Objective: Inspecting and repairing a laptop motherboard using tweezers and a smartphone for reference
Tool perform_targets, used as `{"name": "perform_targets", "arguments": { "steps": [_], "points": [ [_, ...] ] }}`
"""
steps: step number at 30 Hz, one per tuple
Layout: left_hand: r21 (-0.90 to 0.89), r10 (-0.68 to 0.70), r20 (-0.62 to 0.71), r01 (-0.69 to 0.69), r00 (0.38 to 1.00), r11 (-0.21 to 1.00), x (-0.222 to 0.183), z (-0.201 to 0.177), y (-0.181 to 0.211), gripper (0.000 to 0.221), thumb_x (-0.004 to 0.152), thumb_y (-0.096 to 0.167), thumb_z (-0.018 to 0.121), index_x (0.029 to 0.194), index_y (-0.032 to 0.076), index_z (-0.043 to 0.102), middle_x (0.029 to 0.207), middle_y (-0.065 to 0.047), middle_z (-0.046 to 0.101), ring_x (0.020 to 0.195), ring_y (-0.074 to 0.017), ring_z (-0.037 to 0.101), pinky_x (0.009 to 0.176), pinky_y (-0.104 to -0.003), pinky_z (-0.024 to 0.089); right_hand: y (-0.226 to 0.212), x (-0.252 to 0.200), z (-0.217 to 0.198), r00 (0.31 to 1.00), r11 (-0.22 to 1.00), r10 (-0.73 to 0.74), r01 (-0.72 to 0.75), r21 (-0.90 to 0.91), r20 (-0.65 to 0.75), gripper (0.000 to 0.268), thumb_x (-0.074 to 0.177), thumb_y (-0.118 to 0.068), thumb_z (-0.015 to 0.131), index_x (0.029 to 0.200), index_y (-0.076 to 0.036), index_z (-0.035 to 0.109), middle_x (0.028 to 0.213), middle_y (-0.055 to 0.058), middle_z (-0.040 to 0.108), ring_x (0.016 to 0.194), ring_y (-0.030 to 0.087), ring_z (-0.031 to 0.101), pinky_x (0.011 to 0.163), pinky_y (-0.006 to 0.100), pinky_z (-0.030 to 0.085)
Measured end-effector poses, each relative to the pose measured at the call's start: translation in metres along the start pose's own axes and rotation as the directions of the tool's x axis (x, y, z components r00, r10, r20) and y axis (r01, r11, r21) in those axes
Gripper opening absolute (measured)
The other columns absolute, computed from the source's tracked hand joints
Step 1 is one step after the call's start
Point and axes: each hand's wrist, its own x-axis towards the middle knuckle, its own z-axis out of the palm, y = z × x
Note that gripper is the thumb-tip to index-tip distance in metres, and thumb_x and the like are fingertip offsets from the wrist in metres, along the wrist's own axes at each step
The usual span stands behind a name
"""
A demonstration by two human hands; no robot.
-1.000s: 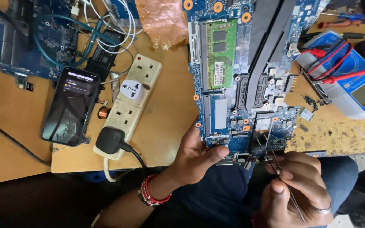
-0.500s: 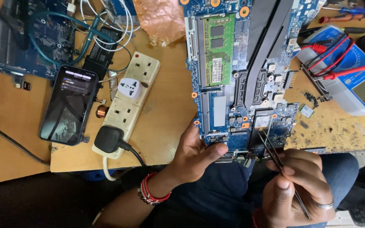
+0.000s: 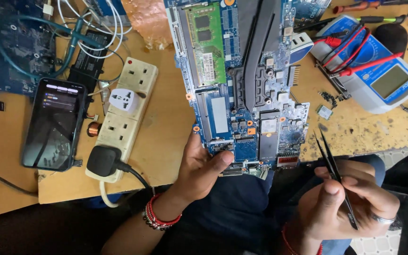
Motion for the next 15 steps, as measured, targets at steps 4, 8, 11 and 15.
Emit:
{"name": "perform_targets", "arguments": {
  "steps": [4, 8, 11, 15],
  "points": [
    [-0.023, 0.018, 0.013, -0.017, 1.000, 1.000, -0.0037, -0.0062, -0.0063, 0.061, 0.102, 0.003, 0.070, 0.149, 0.026, 0.039, 0.083, 0.006, 0.011, 0.067, -0.0078, 0.014, 0.056, -0.027, 0.017, 0.0019, 0.0049, -0.0030, 1.000, 1.000, -0.005, 0.005, -0.029, 0.004, 0.039, 0.103, -0.029, 0.070, 0.103, -0.003, 0.041, 0.074, 0.020, 0.047, 0.070, 0.029, 0.051, 0.077, 0.040, 0.043],
    [-0.040, 0.025, 0.001, -0.025, 1.000, 0.999, -0.0025, -0.0044, -0.0032, 0.054, 0.101, 0.004, 0.072, 0.145, 0.019, 0.045, 0.121, 0.005, 0.057, 0.088, -0.0056, 0.038, 0.070, -0.021, 0.036, 0.0036, 0.0055, -0.0018, 1.000, 0.999, -0.019, 0.019, -0.049, -0.006, 0.039, 0.104, -0.028, 0.070, 0.102, -0.001, 0.041, 0.072, 0.020, 0.046, 0.071, 0.030, 0.049, 0.073, 0.040, 0.040],
    [-0.043, -0.001, 0.004, 0.001, 1.000, 0.999, -0.0043, -0.0053, -0.0025, 0.062, 0.101, 0.002, 0.070, 0.149, 0.026, 0.040, 0.082, 0.005, 0.016, 0.069, -0.0074, 0.018, 0.057, -0.026, 0.020, 0.0025, 0.0076, -0.0004, 0.998, 0.998, -0.049, 0.051, -0.047, 0.037, 0.036, 0.104, -0.029, 0.067, 0.102, -0.004, 0.042, 0.070, 0.019, 0.048, 0.071, 0.029, 0.048, 0.073, 0.040, 0.039],
    [-0.027, -0.028, -0.021, 0.028, 0.999, 0.999, -0.0048, -0.0071, -0.0042, 0.082, 0.099, 0.004, 0.071, 0.163, 0.027, 0.025, 0.080, 0.006, 0.022, 0.068, -0.0080, 0.018, 0.057, -0.026, 0.021, 0.0015, 0.0083, -0.0009, 0.998, 0.998, -0.048, 0.050, -0.039, 0.044, 0.034, 0.104, -0.029, 0.067, 0.102, -0.006, 0.043, 0.072, 0.018, 0.051, 0.073, 0.027, 0.049, 0.076, 0.038, 0.039]
  ]
}}
